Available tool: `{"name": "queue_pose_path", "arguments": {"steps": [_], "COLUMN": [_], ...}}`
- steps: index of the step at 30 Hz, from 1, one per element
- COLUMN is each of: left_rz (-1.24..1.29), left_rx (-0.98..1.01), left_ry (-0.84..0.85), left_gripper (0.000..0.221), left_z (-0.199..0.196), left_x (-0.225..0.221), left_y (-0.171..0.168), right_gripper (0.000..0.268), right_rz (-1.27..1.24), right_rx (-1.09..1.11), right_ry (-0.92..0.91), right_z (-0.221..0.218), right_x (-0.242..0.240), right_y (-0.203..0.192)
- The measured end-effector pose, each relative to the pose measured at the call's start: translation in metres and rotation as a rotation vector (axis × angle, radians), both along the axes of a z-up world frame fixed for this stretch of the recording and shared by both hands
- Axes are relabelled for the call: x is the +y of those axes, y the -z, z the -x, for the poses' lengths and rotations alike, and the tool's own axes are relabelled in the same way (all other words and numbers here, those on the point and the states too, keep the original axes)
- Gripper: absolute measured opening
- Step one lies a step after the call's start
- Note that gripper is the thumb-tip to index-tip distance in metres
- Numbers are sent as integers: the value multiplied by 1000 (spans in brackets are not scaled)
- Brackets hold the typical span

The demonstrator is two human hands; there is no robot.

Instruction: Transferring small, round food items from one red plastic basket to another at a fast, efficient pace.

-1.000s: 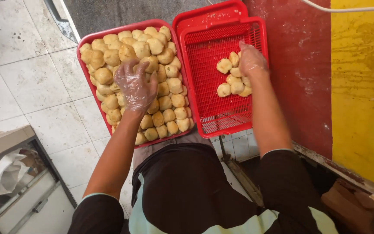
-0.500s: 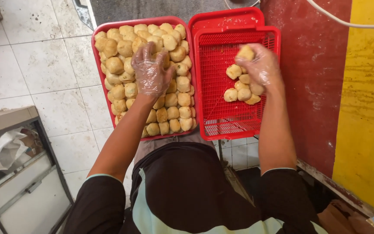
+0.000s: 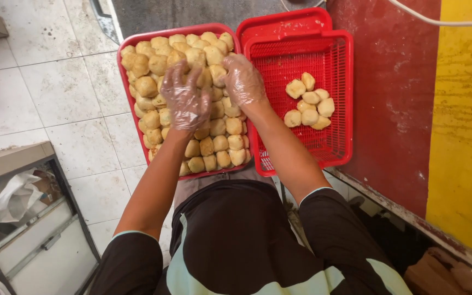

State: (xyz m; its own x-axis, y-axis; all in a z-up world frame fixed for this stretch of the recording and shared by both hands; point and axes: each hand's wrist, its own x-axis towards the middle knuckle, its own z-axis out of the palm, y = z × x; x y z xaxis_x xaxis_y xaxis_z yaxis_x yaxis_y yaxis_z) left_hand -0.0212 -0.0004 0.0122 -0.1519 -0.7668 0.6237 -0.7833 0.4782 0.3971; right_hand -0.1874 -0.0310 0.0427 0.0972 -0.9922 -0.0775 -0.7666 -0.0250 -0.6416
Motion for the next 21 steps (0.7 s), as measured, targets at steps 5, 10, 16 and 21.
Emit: {"name": "queue_pose_path", "arguments": {"steps": [5,10,16,21], "left_rz": [-210,-251,-548,-1021], "left_rx": [98,107,79,-399], "left_ry": [57,117,488,467], "left_gripper": [47,49,41,107], "left_z": [9,66,158,225], "left_x": [11,12,3,-11], "left_y": [-22,-40,-33,50], "right_gripper": [25,48,51,46], "right_rz": [-60,-53,-541,-662], "right_rx": [-180,376,480,293], "right_ry": [301,205,4,189], "right_z": [59,188,217,223], "right_x": [3,12,9,11], "right_y": [-33,46,46,39]}}
